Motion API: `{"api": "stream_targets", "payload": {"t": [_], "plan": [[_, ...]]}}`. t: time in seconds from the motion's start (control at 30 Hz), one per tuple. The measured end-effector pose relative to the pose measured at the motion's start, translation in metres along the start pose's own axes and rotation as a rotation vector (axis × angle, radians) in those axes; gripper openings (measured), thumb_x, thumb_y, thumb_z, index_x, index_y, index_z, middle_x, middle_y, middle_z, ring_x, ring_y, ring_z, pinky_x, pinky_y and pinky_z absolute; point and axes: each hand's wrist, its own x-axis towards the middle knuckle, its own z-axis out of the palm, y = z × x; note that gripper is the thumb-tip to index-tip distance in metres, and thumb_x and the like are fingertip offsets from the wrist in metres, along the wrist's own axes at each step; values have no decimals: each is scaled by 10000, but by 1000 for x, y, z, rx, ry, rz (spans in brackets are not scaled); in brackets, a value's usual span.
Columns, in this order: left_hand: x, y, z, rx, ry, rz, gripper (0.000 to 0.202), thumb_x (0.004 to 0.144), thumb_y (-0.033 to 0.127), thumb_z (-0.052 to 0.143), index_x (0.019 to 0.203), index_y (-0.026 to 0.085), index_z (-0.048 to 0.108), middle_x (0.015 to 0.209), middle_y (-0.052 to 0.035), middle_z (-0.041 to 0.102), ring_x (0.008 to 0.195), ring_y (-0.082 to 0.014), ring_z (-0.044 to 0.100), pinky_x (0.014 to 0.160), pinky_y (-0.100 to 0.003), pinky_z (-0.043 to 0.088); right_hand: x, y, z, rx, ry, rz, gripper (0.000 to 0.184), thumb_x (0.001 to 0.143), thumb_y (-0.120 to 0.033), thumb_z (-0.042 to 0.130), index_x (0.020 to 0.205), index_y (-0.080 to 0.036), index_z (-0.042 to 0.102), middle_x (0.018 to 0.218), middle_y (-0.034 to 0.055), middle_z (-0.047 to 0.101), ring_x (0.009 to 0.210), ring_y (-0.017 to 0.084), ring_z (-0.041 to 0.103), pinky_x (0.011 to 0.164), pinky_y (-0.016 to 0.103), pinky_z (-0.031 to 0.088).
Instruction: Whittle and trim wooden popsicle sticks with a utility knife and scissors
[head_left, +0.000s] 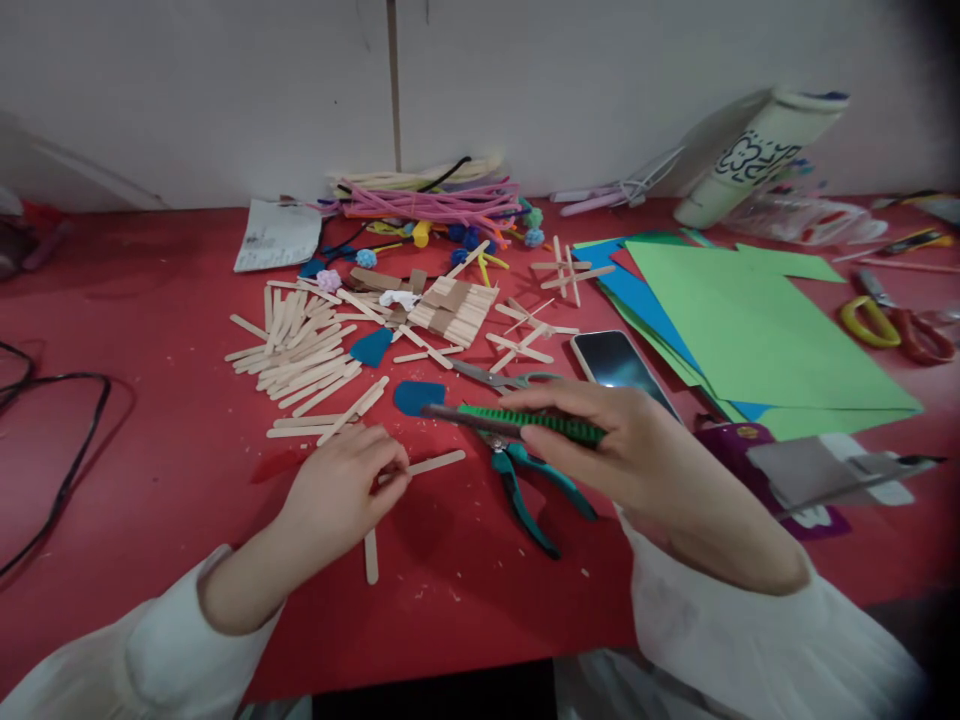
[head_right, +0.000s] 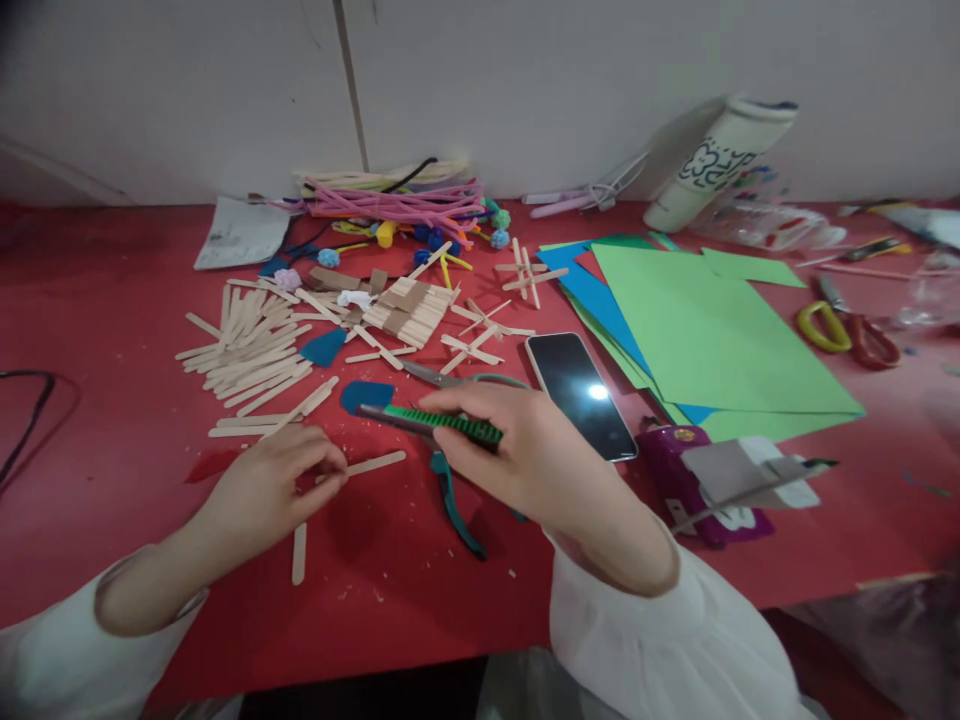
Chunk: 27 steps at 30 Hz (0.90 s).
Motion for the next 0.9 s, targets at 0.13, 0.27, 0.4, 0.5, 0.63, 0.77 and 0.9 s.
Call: {"api": "stream_targets", "payload": {"t": [0.13,0.27,0.4,0.5,0.63,0.77,0.9], "plan": [[-1,3,2,-41,-7,-41,129,827,246,531,719,195,579,701,3,599,696,-157,541,629,-276,408,-7,-2,4,-67,-56,-67,218,912,-206,448,1026,-234,632,922,19,702,830,149,658,718,262,511],[-4,0,-1,-50,-22,-71,114,806,315,572,798,201,568,763,-2,611,733,-169,561,627,-276,415,-9,1,6,-101,21,-64,161,886,-211,488,984,-229,614,1034,53,664,983,186,628,814,305,514],[-5,-4,-5,6,-67,-53,122,798,327,572,791,206,555,813,-9,595,769,-183,550,641,-286,405,-11,0,3,-113,-92,-68,302,857,-186,487,1150,-241,536,1169,57,620,1075,207,603,873,325,514],[-3,-5,-2,13,-89,-37,109,805,307,563,765,207,548,792,-7,586,764,-186,538,626,-283,388,-14,-8,3,-152,-27,-20,266,848,-220,515,1112,-252,521,1040,35,670,911,205,666,738,302,556],[-2,-4,3,5,-65,-20,134,827,296,535,731,203,551,747,-3,582,717,-172,529,617,-280,377,-18,-24,8,-199,90,-44,174,849,-228,542,1017,-272,545,1007,13,678,889,200,668,792,312,550],[-3,-3,3,-18,-74,-17,145,831,299,534,729,199,564,747,-4,586,712,-169,534,616,-278,378,-19,-35,12,-196,201,-2,315,833,-206,572,1131,-301,528,1061,5,666,971,212,650,844,324,545],[-4,-3,2,-42,-83,-6,160,840,313,531,742,198,580,743,-5,585,705,-166,530,611,-276,382,-14,-35,17,-66,126,-61,275,833,-194,574,1075,-320,541,1036,10,660,931,206,650,831,339,540]]}}
